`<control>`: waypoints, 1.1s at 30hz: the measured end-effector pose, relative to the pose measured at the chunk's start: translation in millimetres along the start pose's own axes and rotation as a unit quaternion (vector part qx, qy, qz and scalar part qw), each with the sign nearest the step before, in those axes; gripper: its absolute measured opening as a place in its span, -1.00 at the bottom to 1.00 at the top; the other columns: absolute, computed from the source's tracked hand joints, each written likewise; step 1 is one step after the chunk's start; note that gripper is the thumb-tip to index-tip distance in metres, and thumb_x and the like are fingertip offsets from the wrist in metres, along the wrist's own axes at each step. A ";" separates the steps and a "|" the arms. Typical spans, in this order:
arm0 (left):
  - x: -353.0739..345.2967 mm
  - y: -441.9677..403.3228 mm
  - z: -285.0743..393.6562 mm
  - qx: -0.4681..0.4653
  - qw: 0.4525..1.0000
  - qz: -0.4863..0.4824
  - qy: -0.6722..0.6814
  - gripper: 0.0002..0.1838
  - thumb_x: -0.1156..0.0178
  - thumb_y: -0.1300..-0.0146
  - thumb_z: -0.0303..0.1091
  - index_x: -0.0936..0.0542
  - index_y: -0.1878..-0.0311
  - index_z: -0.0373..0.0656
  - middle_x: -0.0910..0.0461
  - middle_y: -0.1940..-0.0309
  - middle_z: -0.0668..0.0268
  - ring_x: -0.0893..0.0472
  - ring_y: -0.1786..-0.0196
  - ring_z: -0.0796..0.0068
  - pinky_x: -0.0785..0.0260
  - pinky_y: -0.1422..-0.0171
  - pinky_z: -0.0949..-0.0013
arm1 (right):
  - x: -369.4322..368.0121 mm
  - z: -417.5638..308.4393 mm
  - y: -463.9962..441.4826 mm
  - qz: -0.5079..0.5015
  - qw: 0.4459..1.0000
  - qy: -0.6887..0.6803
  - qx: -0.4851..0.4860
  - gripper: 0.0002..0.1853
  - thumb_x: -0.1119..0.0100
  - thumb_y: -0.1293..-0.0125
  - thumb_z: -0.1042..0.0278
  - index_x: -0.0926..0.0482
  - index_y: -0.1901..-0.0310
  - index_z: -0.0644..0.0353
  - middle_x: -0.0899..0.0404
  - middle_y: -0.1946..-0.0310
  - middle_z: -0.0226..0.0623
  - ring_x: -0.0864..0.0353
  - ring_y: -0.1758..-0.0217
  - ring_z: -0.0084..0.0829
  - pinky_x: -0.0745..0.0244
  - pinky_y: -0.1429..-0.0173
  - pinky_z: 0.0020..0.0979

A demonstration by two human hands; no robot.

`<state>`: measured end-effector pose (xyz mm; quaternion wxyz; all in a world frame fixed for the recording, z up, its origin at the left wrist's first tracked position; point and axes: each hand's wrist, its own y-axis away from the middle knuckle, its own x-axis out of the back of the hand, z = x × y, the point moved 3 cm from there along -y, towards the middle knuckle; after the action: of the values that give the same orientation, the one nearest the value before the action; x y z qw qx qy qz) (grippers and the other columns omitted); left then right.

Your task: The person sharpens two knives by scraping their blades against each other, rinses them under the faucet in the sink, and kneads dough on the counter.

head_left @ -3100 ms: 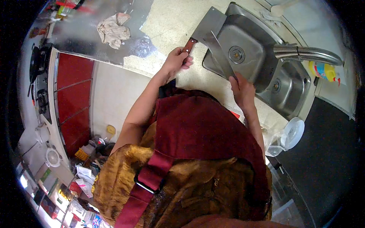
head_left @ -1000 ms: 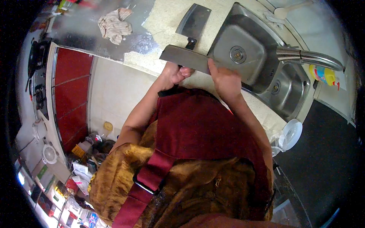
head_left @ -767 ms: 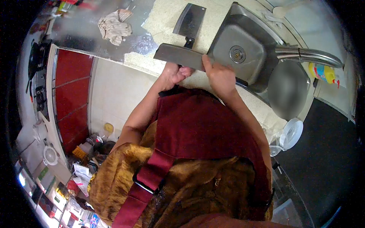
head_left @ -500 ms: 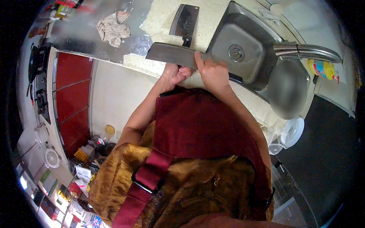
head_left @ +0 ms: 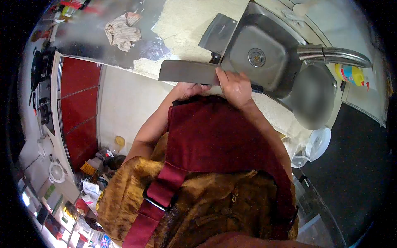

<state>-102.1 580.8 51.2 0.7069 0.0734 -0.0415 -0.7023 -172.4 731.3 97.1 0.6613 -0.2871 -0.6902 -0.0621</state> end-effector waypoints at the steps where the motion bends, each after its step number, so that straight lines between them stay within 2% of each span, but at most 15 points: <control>1: 1.2 4.7 -1.7 -0.009 0.999 -0.005 -0.036 -0.82 -0.04 -0.36 -0.24 -0.52 0.18 -0.12 -0.55 0.33 0.34 -0.52 0.33 0.44 -0.40 0.33 0.38 | -1.0 1.6 1.2 0.004 1.000 -0.015 0.003 -0.70 -0.13 -0.08 0.40 -0.54 0.09 0.12 -0.49 0.55 -0.42 -0.58 0.50 -0.42 -0.39 0.39 -0.35; 3: 0.0 5.0 -8.8 0.048 0.999 -0.005 0.012 -0.83 -0.04 -0.35 -0.24 -0.52 0.19 -0.12 -0.54 0.36 0.35 -0.48 0.37 0.47 -0.37 0.36 0.40 | -5.6 0.9 2.5 0.020 0.999 -0.032 0.009 -0.75 -0.14 -0.07 0.40 -0.53 0.15 0.13 -0.50 0.54 -0.41 -0.57 0.50 -0.39 -0.39 0.38 -0.33; 4: 0.0 1.8 -20.8 0.113 0.989 0.001 0.094 -0.83 -0.04 -0.35 -0.25 -0.52 0.20 -0.12 -0.53 0.37 0.36 -0.46 0.41 0.48 -0.34 0.38 0.41 | -7.1 0.5 2.0 0.029 0.999 -0.041 0.013 -0.78 -0.14 -0.07 0.40 -0.52 0.19 0.13 -0.50 0.54 -0.41 -0.57 0.50 -0.38 -0.39 0.37 -0.32; 6: -1.7 -4.5 -34.7 0.164 0.963 -0.015 0.214 -0.84 -0.03 -0.35 -0.26 -0.51 0.22 -0.12 -0.50 0.40 0.37 -0.40 0.47 0.51 -0.28 0.43 0.44 | -10.0 1.0 0.5 0.008 0.999 -0.042 0.004 -0.78 -0.13 -0.08 0.41 -0.51 0.18 0.14 -0.50 0.54 -0.40 -0.58 0.49 -0.37 -0.40 0.37 -0.31; 7: -3.6 -9.8 -37.1 0.150 0.955 -0.036 0.252 -0.85 -0.02 -0.36 -0.26 -0.50 0.23 -0.12 -0.49 0.42 0.37 -0.37 0.50 0.53 -0.25 0.46 0.45 | -11.2 1.3 -0.3 -0.002 0.999 -0.042 0.000 -0.79 -0.13 -0.09 0.42 -0.50 0.18 0.14 -0.51 0.54 -0.39 -0.58 0.49 -0.37 -0.40 0.37 -0.30; 9: -9.1 -15.7 -39.1 0.169 0.926 -0.023 0.338 -0.85 -0.02 -0.36 -0.27 -0.49 0.24 -0.11 -0.47 0.44 0.37 -0.33 0.54 0.56 -0.19 0.50 0.48 | -10.8 0.7 -4.4 -0.012 1.000 -0.015 -0.002 -0.77 -0.12 -0.09 0.42 -0.49 0.17 0.14 -0.51 0.54 -0.38 -0.58 0.49 -0.36 -0.39 0.38 -0.30; 11: -14.4 -17.5 -21.9 0.237 0.870 0.048 0.430 -0.86 -0.01 -0.37 -0.27 -0.48 0.23 -0.10 -0.45 0.45 0.37 -0.30 0.56 0.58 -0.15 0.53 0.52 | -10.6 0.6 -6.8 -0.024 1.000 -0.004 -0.007 -0.76 -0.12 -0.09 0.43 -0.48 0.16 0.14 -0.51 0.55 -0.38 -0.59 0.49 -0.36 -0.39 0.39 -0.30; 14: -8.7 -19.4 -41.4 0.200 0.861 -0.034 0.467 -0.84 0.02 -0.40 -0.23 -0.47 0.14 -0.08 -0.51 0.36 0.39 -0.38 0.46 0.60 -0.15 0.53 0.55 | -10.1 1.4 -8.2 -0.028 0.999 -0.007 -0.018 -0.75 -0.11 -0.09 0.43 -0.47 0.15 0.13 -0.51 0.55 -0.39 -0.59 0.50 -0.35 -0.38 0.40 -0.30; 20: -12.4 -20.1 -36.0 0.143 0.839 -0.073 0.519 -0.81 0.02 -0.38 -0.22 -0.45 0.09 -0.09 -0.50 0.31 0.37 -0.34 0.49 0.60 -0.14 0.53 0.56 | -8.0 3.0 -10.0 -0.003 1.000 0.015 -0.025 -0.74 -0.11 -0.08 0.42 -0.49 0.13 0.12 -0.51 0.56 -0.40 -0.58 0.52 -0.38 -0.37 0.41 -0.33; 23: -11.8 -19.0 -30.8 0.160 0.850 -0.060 0.499 -0.77 0.06 -0.40 -0.18 -0.42 0.05 -0.09 -0.47 0.32 0.36 -0.33 0.48 0.58 -0.14 0.52 0.55 | -3.6 3.8 -12.1 0.011 0.999 0.012 -0.030 -0.75 -0.12 -0.08 0.41 -0.51 0.14 0.10 -0.51 0.56 -0.40 -0.58 0.52 -0.38 -0.37 0.41 -0.33; 25: -15.6 -18.5 -13.2 0.192 0.857 0.007 0.479 -0.78 0.08 -0.41 -0.18 -0.45 0.10 -0.10 -0.46 0.39 0.37 -0.28 0.54 0.60 -0.14 0.52 0.53 | -0.6 5.2 -12.7 0.025 0.999 0.004 -0.034 -0.76 -0.12 -0.09 0.40 -0.52 0.15 0.08 -0.51 0.58 -0.40 -0.59 0.52 -0.37 -0.38 0.40 -0.32; 26: -16.8 -17.5 -3.2 0.208 0.858 0.041 0.468 -0.78 0.09 -0.42 -0.19 -0.47 0.13 -0.10 -0.46 0.42 0.38 -0.26 0.57 0.61 -0.13 0.53 0.51 | -2.5 9.3 -11.7 -0.007 0.998 0.022 -0.066 -0.77 -0.12 -0.09 0.40 -0.52 0.16 0.08 -0.51 0.58 -0.40 -0.59 0.52 -0.37 -0.38 0.40 -0.31; 28: -22.0 -13.9 13.8 0.293 0.793 -0.048 0.533 -0.68 0.23 -0.46 -0.10 -0.44 0.06 -0.07 -0.40 0.45 0.43 -0.21 0.61 0.63 -0.11 0.54 0.52 | -7.0 24.2 -8.8 -0.069 0.987 0.059 -0.129 -0.79 -0.12 -0.10 0.41 -0.53 0.18 0.06 -0.52 0.58 -0.40 -0.60 0.51 -0.36 -0.39 0.40 -0.30; 29: -30.9 -6.8 27.0 0.277 0.825 -0.071 0.488 -0.62 0.35 -0.48 -0.07 -0.41 0.01 -0.06 -0.35 0.47 0.46 -0.18 0.63 0.65 -0.09 0.54 0.52 | -3.8 34.9 -5.9 -0.057 0.989 0.049 -0.129 -0.80 -0.12 -0.10 0.41 -0.54 0.19 0.06 -0.53 0.58 -0.40 -0.60 0.50 -0.36 -0.39 0.39 -0.30; 33: -36.0 -9.2 20.7 0.303 0.820 -0.044 0.483 -0.66 0.23 -0.47 -0.09 -0.42 -0.03 -0.09 -0.36 0.48 0.46 -0.19 0.62 0.72 -0.04 0.58 0.58 | 3.6 36.4 2.2 0.023 0.995 -0.018 -0.092 -0.82 -0.14 -0.10 0.43 -0.54 0.22 0.05 -0.55 0.57 -0.39 -0.60 0.49 -0.36 -0.38 0.39 -0.31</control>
<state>-114.9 615.8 71.8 0.5467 0.6157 0.0977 -0.5591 -203.1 751.3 95.6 0.6205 -0.3636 -0.6868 -0.1047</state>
